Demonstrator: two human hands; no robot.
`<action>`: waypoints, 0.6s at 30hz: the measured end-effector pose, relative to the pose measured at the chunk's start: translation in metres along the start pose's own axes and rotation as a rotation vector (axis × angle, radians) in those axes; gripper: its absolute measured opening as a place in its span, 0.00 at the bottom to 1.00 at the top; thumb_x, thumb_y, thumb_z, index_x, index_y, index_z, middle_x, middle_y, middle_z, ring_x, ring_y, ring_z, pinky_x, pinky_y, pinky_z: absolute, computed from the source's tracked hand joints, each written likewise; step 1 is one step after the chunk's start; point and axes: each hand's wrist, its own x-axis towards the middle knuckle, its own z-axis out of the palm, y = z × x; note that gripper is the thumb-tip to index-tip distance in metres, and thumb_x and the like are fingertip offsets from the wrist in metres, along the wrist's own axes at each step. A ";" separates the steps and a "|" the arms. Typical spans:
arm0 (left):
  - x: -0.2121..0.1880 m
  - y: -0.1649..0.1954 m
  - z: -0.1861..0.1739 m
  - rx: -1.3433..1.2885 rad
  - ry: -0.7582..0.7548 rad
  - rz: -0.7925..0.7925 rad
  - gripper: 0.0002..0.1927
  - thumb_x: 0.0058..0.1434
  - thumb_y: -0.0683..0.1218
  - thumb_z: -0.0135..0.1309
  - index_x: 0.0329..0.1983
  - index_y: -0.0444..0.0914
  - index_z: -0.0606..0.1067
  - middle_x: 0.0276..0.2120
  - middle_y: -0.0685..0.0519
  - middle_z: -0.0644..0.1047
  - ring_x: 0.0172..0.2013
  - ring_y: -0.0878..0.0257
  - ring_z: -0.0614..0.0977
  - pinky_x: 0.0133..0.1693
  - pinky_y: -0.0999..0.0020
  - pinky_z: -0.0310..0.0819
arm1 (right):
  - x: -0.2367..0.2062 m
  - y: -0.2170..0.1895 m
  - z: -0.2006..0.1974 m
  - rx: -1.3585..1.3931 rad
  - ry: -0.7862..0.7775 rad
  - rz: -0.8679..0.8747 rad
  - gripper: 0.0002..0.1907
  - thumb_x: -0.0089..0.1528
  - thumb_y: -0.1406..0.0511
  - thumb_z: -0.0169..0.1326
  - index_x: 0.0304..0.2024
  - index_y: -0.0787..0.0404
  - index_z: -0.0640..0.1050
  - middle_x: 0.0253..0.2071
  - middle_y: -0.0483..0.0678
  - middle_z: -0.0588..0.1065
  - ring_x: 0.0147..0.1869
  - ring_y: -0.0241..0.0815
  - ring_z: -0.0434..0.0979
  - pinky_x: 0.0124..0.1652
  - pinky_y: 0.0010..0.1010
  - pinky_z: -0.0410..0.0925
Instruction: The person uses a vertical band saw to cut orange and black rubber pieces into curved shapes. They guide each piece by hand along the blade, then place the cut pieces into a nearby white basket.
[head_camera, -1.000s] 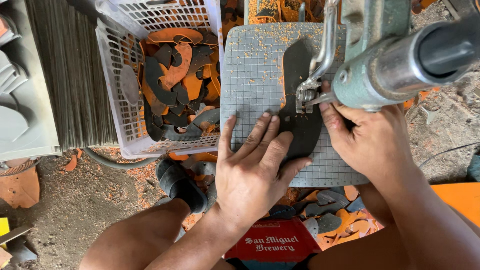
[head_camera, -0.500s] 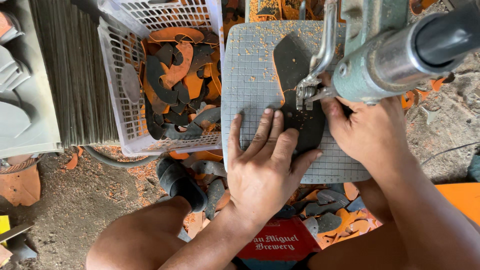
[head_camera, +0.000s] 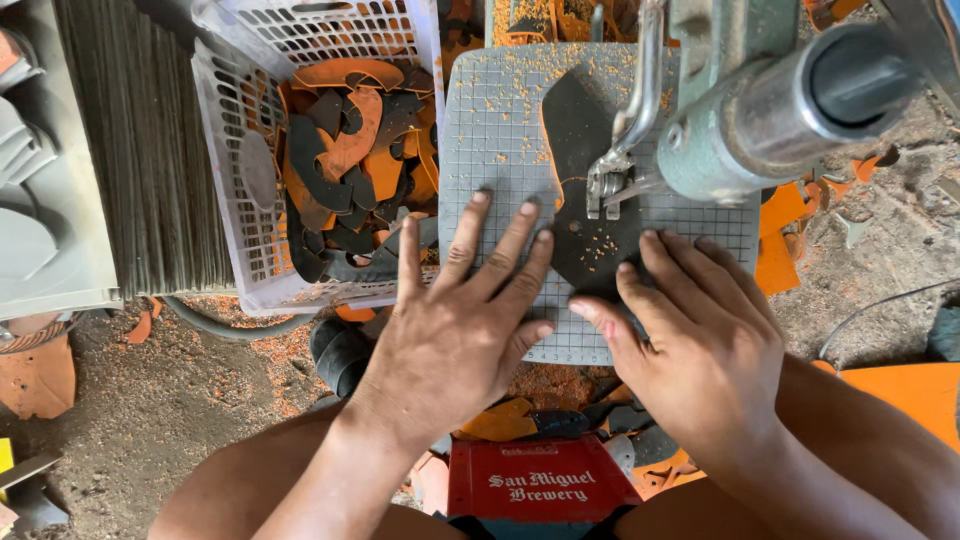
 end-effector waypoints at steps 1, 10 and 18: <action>0.001 0.001 0.002 0.008 -0.001 0.002 0.30 0.66 0.56 0.52 0.67 0.36 0.70 0.71 0.48 0.63 0.73 0.42 0.56 0.63 0.18 0.42 | 0.000 0.001 0.001 0.002 0.003 0.002 0.19 0.57 0.57 0.67 0.39 0.68 0.84 0.49 0.60 0.81 0.57 0.57 0.81 0.60 0.47 0.70; 0.006 0.000 0.010 -0.003 0.013 0.001 0.27 0.66 0.53 0.53 0.66 0.36 0.71 0.71 0.50 0.64 0.73 0.46 0.56 0.64 0.18 0.42 | -0.001 0.010 0.011 0.066 0.002 0.018 0.18 0.56 0.61 0.67 0.43 0.69 0.84 0.50 0.61 0.80 0.60 0.58 0.79 0.63 0.50 0.70; 0.009 0.002 0.013 -0.003 0.029 -0.008 0.26 0.66 0.52 0.54 0.65 0.36 0.72 0.71 0.49 0.65 0.73 0.47 0.57 0.64 0.19 0.44 | 0.000 0.017 0.011 0.124 -0.012 0.050 0.18 0.56 0.64 0.68 0.45 0.68 0.84 0.52 0.60 0.80 0.63 0.57 0.78 0.62 0.44 0.71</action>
